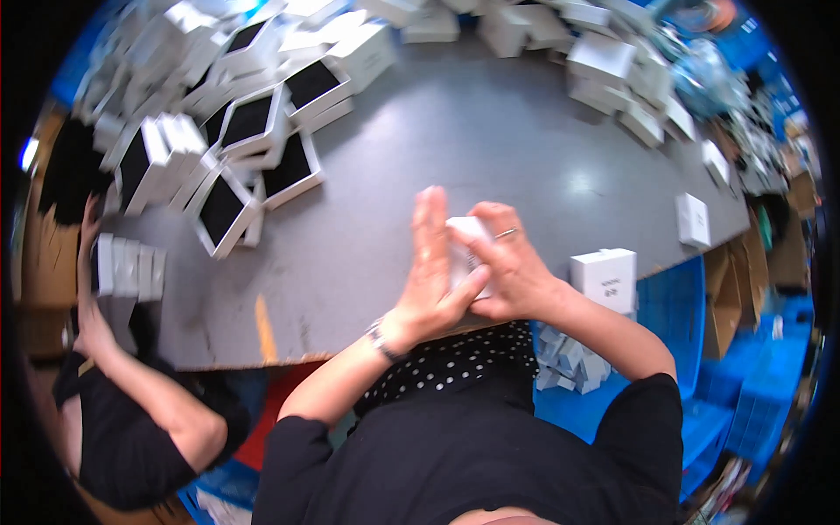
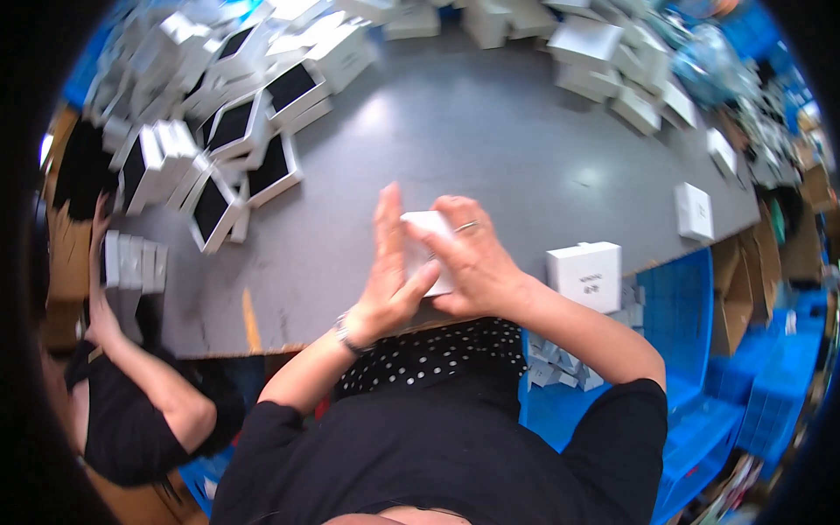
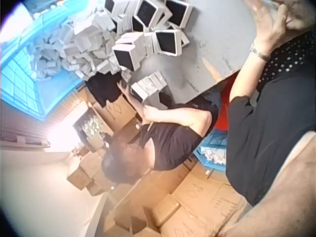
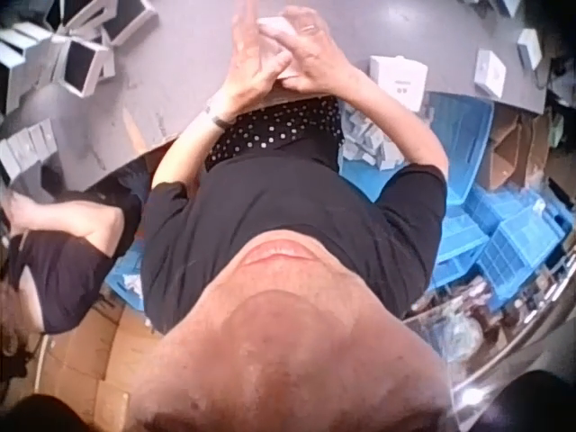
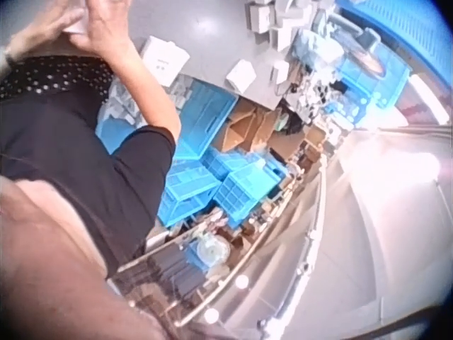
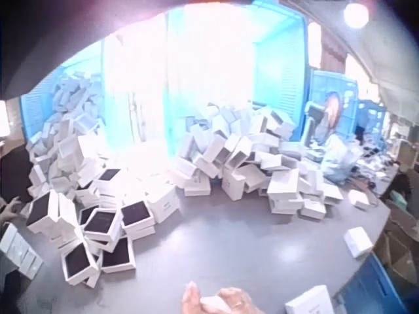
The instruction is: Packaging jewelry boxes into white outer sleeves at a warehouse workbench.
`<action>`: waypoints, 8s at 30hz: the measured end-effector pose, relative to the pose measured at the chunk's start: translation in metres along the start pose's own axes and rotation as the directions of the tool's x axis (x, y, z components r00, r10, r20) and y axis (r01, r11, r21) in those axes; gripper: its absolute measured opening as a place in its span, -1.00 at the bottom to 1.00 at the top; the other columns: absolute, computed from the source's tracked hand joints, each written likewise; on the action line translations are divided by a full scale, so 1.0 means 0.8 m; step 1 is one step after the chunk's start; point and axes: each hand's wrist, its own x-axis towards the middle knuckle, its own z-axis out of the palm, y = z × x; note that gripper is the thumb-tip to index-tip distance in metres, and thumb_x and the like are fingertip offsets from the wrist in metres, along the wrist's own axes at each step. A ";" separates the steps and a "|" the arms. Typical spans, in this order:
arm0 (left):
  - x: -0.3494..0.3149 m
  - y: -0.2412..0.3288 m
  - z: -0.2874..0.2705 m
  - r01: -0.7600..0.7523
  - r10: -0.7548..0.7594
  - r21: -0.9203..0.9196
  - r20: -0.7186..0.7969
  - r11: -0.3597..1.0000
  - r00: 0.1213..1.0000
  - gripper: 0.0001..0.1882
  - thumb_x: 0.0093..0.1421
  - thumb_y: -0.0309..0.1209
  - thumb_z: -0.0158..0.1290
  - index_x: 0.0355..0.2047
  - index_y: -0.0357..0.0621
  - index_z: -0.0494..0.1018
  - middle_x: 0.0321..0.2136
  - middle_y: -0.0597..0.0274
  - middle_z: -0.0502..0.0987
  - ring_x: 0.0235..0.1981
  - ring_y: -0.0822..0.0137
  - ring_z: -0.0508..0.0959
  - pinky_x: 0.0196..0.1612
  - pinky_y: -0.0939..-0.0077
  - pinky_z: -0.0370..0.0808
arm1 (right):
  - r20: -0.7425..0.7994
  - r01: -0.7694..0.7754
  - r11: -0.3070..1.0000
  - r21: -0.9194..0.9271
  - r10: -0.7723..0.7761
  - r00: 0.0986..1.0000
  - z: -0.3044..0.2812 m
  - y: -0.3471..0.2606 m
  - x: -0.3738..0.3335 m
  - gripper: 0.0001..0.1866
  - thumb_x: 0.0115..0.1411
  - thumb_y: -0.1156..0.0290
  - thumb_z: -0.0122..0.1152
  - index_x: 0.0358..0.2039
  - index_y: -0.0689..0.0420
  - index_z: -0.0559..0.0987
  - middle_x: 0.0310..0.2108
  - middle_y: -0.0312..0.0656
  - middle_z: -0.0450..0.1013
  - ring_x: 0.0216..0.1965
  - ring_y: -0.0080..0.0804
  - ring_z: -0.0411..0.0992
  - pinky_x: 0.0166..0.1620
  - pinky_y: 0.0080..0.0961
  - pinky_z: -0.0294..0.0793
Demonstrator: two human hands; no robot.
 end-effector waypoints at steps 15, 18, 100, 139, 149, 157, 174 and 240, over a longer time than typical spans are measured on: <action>-0.035 -0.045 -0.290 0.255 -0.053 0.757 -0.282 0.602 0.958 -0.50 0.00 -0.56 0.31 -0.05 -0.22 0.37 -0.02 -0.03 0.44 0.08 -0.08 0.42 0.21 0.12 0.32 | -0.288 -0.293 0.270 -0.917 0.059 0.956 -0.255 0.259 0.081 -0.40 0.00 0.44 0.41 0.11 -0.02 0.51 0.13 -0.12 0.45 0.26 -0.16 0.35 0.35 -0.12 0.26; -0.050 -0.020 -0.266 0.174 0.137 0.829 -0.287 0.532 0.948 -0.55 0.00 -0.57 0.32 -0.09 -0.22 0.43 -0.12 -0.02 0.47 -0.02 -0.06 0.46 0.15 0.13 0.37 | -0.330 -0.295 0.381 -0.876 -0.028 0.944 -0.253 0.215 0.091 -0.48 0.00 0.42 0.45 0.02 0.02 0.53 -0.14 -0.22 0.59 -0.07 -0.21 0.58 0.13 -0.30 0.52; 0.020 -0.011 -0.097 0.075 -0.127 0.464 0.082 0.883 0.988 -0.38 -0.22 -0.39 0.44 -0.14 -0.09 0.37 0.18 -0.18 0.28 0.21 -0.19 0.32 0.23 0.00 0.34 | -0.154 -0.055 0.915 -0.399 -0.007 0.988 -0.225 0.161 0.109 -0.52 0.03 0.38 0.47 -0.01 0.09 0.54 -0.06 -0.11 0.57 -0.04 -0.12 0.53 0.02 -0.26 0.50; -0.003 0.010 -0.053 -0.021 -0.042 0.340 0.177 0.940 0.983 -0.18 -0.27 -0.39 0.40 0.10 -0.08 0.38 0.18 -0.05 0.34 0.25 -0.10 0.31 0.30 0.02 0.29 | -0.268 0.006 0.996 0.085 0.017 0.963 -0.038 0.021 -0.090 -0.43 -0.34 0.39 0.49 -0.17 -0.08 0.58 0.26 -0.08 0.33 0.26 0.02 0.30 0.23 -0.03 0.22; 0.012 0.016 -0.059 -0.020 -0.015 0.084 0.400 0.996 0.916 -0.11 -0.23 -0.48 0.36 0.21 -0.08 0.30 0.22 -0.05 0.30 0.31 -0.12 0.26 0.36 0.05 0.26 | -0.083 0.063 0.994 0.084 -0.056 0.995 -0.055 0.028 -0.070 -0.48 -0.39 0.39 0.45 -0.26 -0.04 0.58 0.27 -0.10 0.35 0.24 0.02 0.31 0.19 -0.01 0.27; 0.019 0.013 -0.053 -0.095 0.075 0.022 0.452 0.995 0.889 0.11 -0.25 -0.49 0.33 0.39 -0.15 0.13 0.23 -0.12 0.26 0.32 -0.18 0.20 0.41 -0.01 0.17 | 0.032 0.106 0.990 0.088 -0.109 0.993 -0.045 0.014 -0.053 -0.49 -0.38 0.34 0.44 -0.27 -0.04 0.58 0.25 -0.19 0.39 0.24 0.02 0.30 0.17 0.01 0.25; 0.016 -0.055 -0.176 0.326 0.066 0.897 -0.361 0.300 0.930 -0.26 0.07 -0.22 0.33 0.24 -0.21 0.38 0.29 -0.09 0.31 0.36 -0.16 0.18 0.41 -0.06 0.08 | 0.261 -0.500 0.597 -0.628 0.766 0.588 -0.180 0.071 -0.004 -0.27 -0.01 0.05 0.42 0.22 -0.10 0.50 0.31 -0.11 0.31 0.38 -0.06 0.16 0.31 0.06 0.14; 0.013 0.038 -0.054 -0.140 0.037 0.317 0.310 0.938 0.950 -0.15 -0.11 -0.30 0.48 0.22 -0.04 0.38 0.20 -0.22 0.27 0.23 -0.25 0.28 0.29 -0.13 0.24 | -0.017 -0.173 0.959 -0.224 0.174 0.985 -0.042 -0.001 -0.088 -0.02 -0.30 0.16 0.54 0.24 -0.07 0.38 0.27 0.08 0.24 0.21 0.06 0.28 0.19 -0.05 0.24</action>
